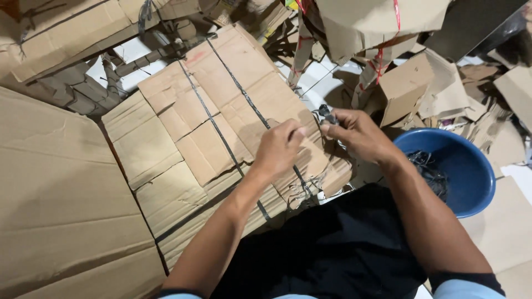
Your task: The person sits on the floor and uses black plastic straps to secure a stack of flattened cardboard sheets. They pull the straps through the bundle, tie knots by hand, and adjust the tension to keep the bundle compact.
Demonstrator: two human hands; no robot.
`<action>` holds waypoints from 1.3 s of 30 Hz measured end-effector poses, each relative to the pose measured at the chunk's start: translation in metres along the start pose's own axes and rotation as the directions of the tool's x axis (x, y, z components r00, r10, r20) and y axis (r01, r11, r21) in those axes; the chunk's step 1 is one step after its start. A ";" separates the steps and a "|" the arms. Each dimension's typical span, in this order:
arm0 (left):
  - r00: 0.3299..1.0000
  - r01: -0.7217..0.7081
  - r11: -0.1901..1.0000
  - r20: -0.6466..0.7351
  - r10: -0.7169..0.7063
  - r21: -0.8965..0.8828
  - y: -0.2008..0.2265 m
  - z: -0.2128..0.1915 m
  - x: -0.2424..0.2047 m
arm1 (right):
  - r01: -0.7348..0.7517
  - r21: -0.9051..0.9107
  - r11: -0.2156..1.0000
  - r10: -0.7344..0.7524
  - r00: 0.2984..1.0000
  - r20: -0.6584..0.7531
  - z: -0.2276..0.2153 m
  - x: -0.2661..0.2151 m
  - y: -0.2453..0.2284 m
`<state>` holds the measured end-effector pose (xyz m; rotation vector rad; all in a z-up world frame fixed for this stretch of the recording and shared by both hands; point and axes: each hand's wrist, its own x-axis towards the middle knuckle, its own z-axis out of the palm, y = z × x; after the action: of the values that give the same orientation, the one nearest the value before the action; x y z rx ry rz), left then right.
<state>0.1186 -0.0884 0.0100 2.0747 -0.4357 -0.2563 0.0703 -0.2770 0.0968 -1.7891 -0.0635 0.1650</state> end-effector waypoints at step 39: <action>0.990 0.073 0.425 0.118 0.080 -0.902 -0.008 -0.022 0.046 | 0.284 -0.263 0.922 -0.317 0.944 -0.092 0.002 0.019 0.057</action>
<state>0.1705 -0.0857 0.0139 0.9469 -0.2737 -0.5141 0.0861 -0.2849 0.0397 -2.0088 -0.2728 -0.1927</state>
